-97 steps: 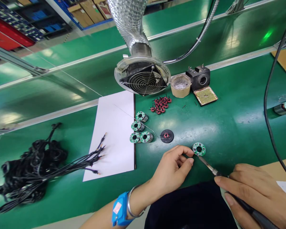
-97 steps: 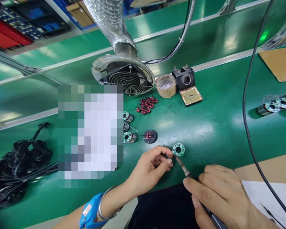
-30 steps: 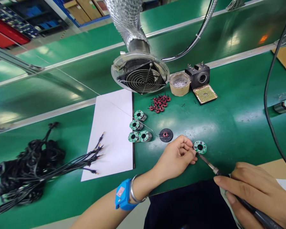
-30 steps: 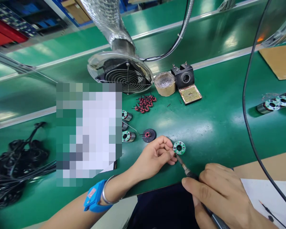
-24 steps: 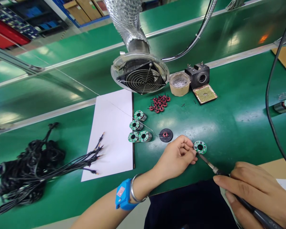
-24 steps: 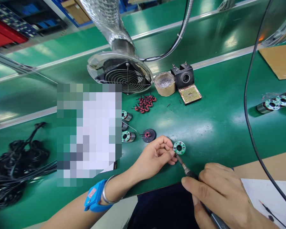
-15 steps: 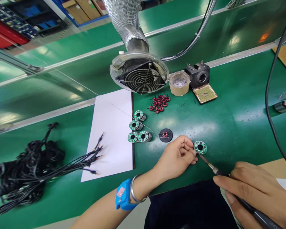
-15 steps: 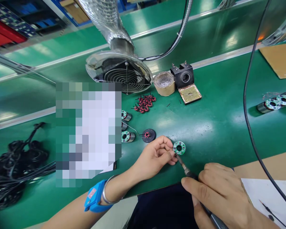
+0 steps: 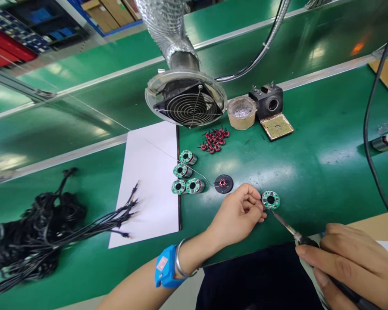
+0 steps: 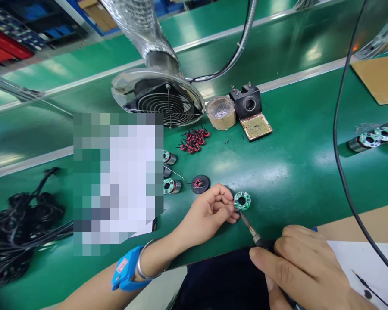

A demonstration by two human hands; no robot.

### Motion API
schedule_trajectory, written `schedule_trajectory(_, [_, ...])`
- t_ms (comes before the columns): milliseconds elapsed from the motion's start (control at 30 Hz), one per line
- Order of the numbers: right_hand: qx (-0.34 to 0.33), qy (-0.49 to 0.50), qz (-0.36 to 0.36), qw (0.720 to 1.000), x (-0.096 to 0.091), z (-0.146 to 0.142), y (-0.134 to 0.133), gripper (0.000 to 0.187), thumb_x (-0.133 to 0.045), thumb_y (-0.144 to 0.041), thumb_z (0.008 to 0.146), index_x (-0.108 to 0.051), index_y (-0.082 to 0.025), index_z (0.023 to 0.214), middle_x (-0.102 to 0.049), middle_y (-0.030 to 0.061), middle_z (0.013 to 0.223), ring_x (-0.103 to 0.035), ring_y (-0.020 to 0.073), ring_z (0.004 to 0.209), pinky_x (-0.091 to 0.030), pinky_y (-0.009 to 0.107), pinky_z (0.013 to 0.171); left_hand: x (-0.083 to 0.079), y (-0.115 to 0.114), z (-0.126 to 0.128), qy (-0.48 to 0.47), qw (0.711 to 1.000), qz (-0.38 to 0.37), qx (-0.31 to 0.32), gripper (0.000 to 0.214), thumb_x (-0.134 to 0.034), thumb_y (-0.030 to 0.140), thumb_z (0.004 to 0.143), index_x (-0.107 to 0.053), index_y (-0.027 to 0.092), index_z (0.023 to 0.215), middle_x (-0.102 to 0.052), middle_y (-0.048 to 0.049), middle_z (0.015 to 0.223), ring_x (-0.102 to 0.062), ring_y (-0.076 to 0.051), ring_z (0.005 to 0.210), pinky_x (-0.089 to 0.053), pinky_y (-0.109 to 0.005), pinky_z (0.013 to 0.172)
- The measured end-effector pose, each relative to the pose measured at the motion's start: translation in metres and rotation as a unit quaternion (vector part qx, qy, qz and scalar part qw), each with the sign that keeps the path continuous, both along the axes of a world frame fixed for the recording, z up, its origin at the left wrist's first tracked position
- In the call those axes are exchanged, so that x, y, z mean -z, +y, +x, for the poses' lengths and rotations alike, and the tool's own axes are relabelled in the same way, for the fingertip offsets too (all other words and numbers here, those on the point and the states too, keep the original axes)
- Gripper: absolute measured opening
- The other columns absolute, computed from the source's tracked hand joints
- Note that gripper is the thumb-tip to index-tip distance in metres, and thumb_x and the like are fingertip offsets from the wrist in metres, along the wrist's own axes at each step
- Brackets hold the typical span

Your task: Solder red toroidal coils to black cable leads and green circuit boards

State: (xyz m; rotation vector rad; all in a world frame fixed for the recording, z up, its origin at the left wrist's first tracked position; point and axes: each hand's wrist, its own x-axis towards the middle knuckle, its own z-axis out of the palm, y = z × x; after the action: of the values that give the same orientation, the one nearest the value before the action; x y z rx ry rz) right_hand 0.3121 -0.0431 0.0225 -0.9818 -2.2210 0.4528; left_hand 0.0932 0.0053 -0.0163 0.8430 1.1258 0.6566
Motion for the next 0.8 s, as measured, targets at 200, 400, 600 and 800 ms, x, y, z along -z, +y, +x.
schedule_trajectory(200, [0.002, 0.006, -0.013, 1.000, 0.0015, 0.0000, -0.0017, 0.032, -0.051, -0.004, 0.083, -0.066, -0.019, 0.107, -0.066, 0.0039, 0.078, -0.064, 0.0175, 0.073, -0.052, 0.035, 0.064, -0.0006, 0.0006, -0.0008, 0.006, 1.000, 0.009, 0.011, 0.019, -0.063, 0.012, 0.076, -0.050, 0.017, 0.089, -0.059, 0.0042, 0.075, -0.064, -0.010, 0.063, -0.055, -0.027, 0.064])
schedule_trajectory(400, [0.019, 0.016, -0.021, 0.999, 0.0062, -0.0030, -0.0051, 0.033, -0.050, -0.002, 0.083, -0.066, -0.019, 0.106, -0.064, 0.0042, 0.078, -0.064, 0.0183, 0.075, -0.050, 0.036, 0.065, -0.0013, 0.0001, 0.0005, 0.018, 1.000, 0.012, 0.010, 0.017, -0.062, 0.015, 0.078, -0.050, 0.017, 0.088, -0.056, 0.0047, 0.073, -0.063, -0.011, 0.062, -0.054, -0.028, 0.063])
schedule_trajectory(600, [0.025, 0.012, -0.020, 0.999, 0.0066, -0.0031, -0.0032, 0.033, -0.051, -0.002, 0.083, -0.066, -0.020, 0.107, -0.064, 0.0037, 0.076, -0.064, 0.0180, 0.073, -0.051, 0.036, 0.066, -0.0033, 0.0003, 0.0013, 0.025, 1.000, 0.014, 0.012, 0.016, -0.062, 0.015, 0.078, -0.050, 0.017, 0.089, -0.056, 0.0046, 0.073, -0.062, -0.010, 0.061, -0.054, -0.027, 0.062])
schedule_trajectory(800, [-0.016, 0.007, 0.027, 0.999, 0.0022, 0.0018, 0.0045, 0.029, -0.051, -0.006, 0.083, -0.065, -0.019, 0.105, -0.066, 0.0041, 0.072, -0.065, 0.0178, 0.071, -0.052, 0.034, 0.059, -0.0025, 0.0005, 0.0020, 0.026, 1.000, 0.014, 0.011, 0.017, -0.061, 0.014, 0.076, -0.050, 0.018, 0.088, -0.057, 0.0045, 0.073, -0.064, -0.012, 0.063, -0.054, -0.028, 0.063])
